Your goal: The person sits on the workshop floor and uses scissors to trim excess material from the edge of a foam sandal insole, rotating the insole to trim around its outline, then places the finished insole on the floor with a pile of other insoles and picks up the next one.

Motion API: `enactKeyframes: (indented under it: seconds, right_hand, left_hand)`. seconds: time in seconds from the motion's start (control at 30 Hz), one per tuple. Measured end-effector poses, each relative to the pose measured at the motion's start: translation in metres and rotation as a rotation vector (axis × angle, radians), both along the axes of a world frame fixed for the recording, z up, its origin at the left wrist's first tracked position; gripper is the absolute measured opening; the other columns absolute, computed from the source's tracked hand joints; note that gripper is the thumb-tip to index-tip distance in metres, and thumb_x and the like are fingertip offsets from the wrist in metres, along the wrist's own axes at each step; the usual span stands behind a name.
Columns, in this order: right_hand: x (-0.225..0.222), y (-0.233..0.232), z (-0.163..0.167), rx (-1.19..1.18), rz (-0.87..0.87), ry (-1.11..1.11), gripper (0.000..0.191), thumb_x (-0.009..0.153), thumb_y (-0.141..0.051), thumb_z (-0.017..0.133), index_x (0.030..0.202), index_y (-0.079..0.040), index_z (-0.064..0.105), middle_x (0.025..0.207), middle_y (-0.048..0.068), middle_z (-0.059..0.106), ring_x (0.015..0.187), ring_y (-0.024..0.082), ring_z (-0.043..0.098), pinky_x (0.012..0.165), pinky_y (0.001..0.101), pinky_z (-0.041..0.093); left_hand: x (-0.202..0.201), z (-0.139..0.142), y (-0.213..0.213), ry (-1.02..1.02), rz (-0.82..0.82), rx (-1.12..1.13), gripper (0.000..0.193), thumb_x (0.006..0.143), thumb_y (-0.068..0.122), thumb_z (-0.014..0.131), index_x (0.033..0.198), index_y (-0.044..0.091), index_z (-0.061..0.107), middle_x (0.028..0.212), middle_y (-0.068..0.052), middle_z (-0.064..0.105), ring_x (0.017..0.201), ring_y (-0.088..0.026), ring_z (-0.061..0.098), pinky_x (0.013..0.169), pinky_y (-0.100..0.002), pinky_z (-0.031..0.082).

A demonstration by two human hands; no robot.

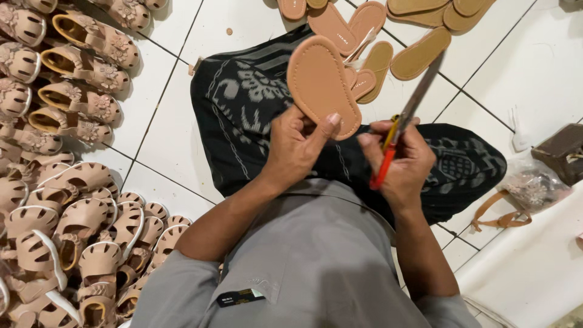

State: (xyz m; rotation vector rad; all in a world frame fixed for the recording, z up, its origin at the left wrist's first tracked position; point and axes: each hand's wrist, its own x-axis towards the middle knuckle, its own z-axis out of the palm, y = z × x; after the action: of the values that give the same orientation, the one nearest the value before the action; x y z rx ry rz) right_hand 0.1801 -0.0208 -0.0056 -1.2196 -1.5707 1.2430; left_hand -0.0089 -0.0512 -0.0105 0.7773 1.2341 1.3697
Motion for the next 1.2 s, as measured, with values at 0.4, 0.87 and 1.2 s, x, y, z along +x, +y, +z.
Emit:
enactKeyframes:
  seconds: [0.4,0.87,1.2]
  right_hand:
    - [0.011,-0.004,-0.012,-0.376,0.022,0.221,0.011,0.098,-0.008,0.064,0.098,0.000,0.056,0.072,0.005,0.058,0.057,0.012,0.056,0.053,0.0271,0.050]
    - [0.029,-0.020,-0.001,-0.265,0.035,0.171,0.022,0.100,-0.019,0.063,0.101,0.002,0.057,0.082,0.008,0.063,0.063,0.014,0.060,0.055,0.0296,0.051]
    - [0.022,-0.003,0.008,-0.505,-0.015,0.274,0.023,0.096,-0.016,0.066,0.108,0.004,0.067,0.085,0.006,0.068,0.065,0.009,0.061,0.058,0.0212,0.048]
  left_hand:
    - [0.006,-0.010,0.002,-0.236,-0.084,-0.006,0.026,0.105,0.011,0.065,0.125,-0.005,0.059,0.110,-0.011,0.073,0.098,-0.013,0.072,0.086,-0.030,0.063]
    - [-0.006,0.007,0.013,-0.069,-0.114,0.104,0.024,0.109,0.017,0.061,0.121,-0.002,0.067,0.117,-0.012,0.072,0.108,-0.016,0.069,0.095,-0.030,0.057]
    - [-0.006,0.028,0.006,0.333,-0.224,0.221,0.026,0.107,0.020,0.060,0.127,0.003,0.065,0.123,-0.014,0.068,0.110,-0.021,0.068,0.097,-0.032,0.057]
